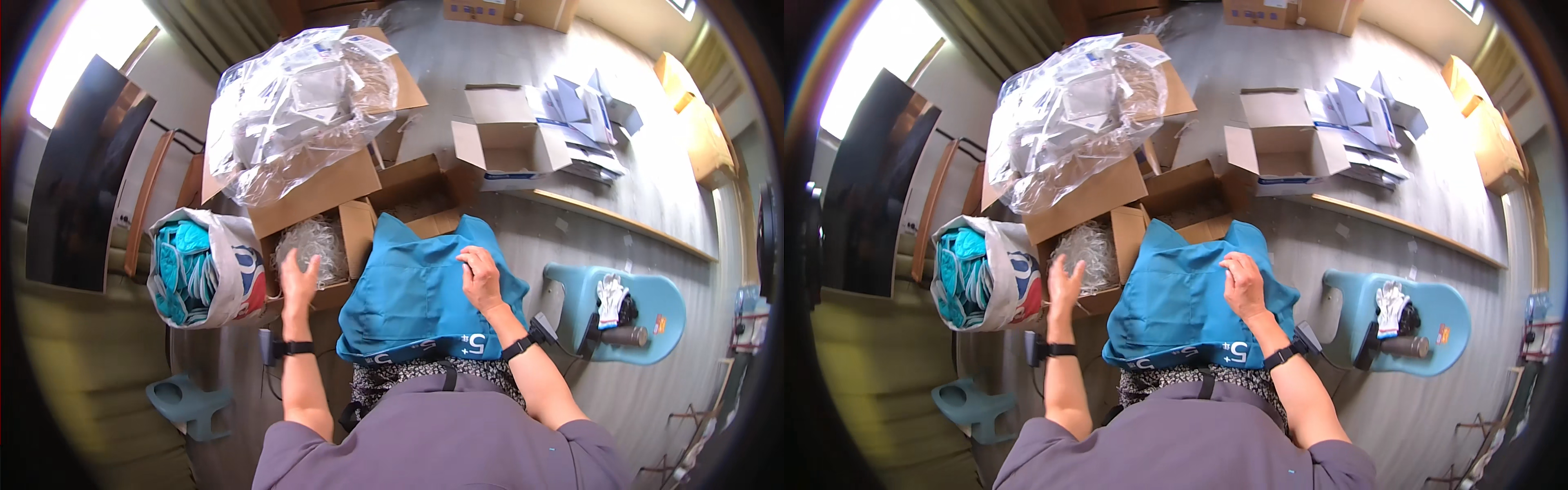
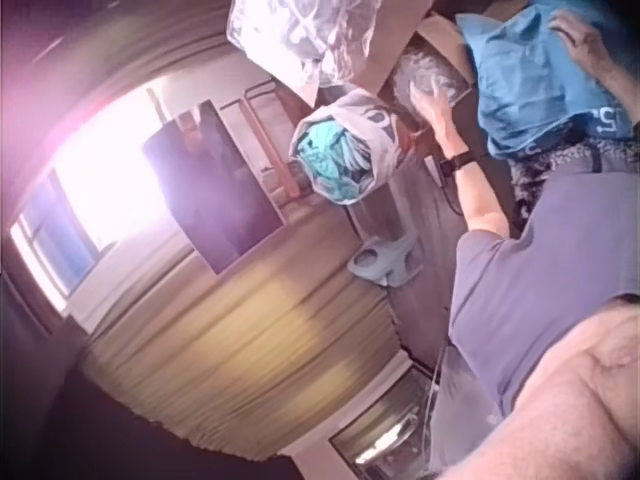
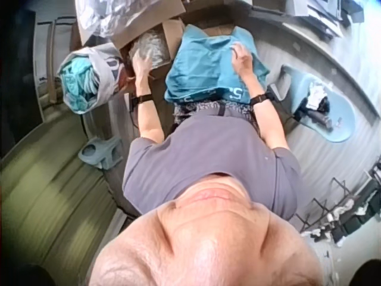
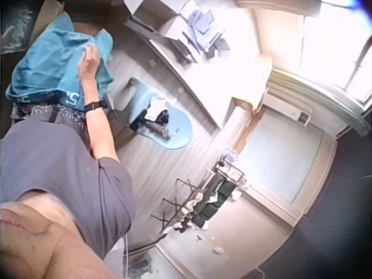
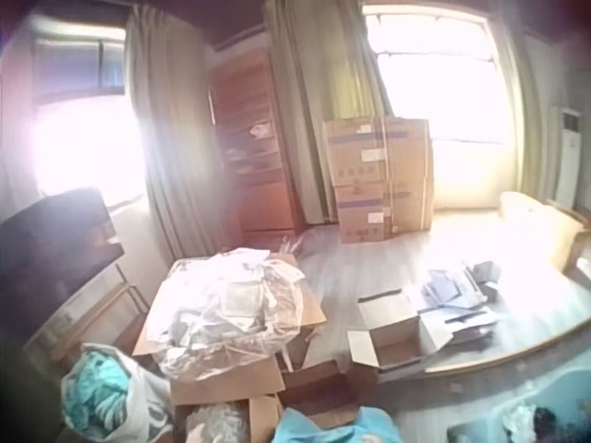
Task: The recorder is sorting, checking, and packing medical masks and boxes into a larger shipping carton.
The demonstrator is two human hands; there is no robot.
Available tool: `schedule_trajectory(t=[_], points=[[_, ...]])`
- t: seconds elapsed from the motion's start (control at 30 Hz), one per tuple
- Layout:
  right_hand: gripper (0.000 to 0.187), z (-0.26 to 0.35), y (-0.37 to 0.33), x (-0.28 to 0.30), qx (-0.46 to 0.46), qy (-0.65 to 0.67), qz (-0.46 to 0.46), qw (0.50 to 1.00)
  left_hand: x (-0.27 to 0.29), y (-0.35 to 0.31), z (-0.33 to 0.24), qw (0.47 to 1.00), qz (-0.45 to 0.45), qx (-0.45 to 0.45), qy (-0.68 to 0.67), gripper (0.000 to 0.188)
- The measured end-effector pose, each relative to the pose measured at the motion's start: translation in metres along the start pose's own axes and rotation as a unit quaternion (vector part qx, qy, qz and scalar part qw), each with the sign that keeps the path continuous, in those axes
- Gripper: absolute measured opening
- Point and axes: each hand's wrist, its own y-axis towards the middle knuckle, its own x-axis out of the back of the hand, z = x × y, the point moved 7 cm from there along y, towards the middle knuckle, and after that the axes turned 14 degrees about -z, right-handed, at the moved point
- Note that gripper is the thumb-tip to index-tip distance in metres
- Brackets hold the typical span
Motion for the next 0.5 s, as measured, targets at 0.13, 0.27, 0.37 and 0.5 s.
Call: schedule_trajectory(t=[0.13,0.27,0.37,0.5], points=[[0.018,-0.004,0.000,-0.006,0.014,-0.007,-0.003,1.000,-0.082,-0.125,-0.064,0.982,0.158,-0.026,-0.104,0.095],[0.024,0.005,-0.004,-0.008,0.046,-0.091,0.020,0.995,-0.073,-0.151,-0.087,0.997,0.072,-0.039,0.004,0.097],[0.039,0.000,-0.019,-0.013,0.052,-0.172,0.085,0.980,-0.070,-0.143,-0.076,0.993,0.115,-0.016,-0.036,0.093],[0.053,0.002,-0.036,0.003,0.038,-0.199,0.123,0.972,-0.069,-0.146,-0.055,0.988,0.149,-0.002,-0.031,0.088]])
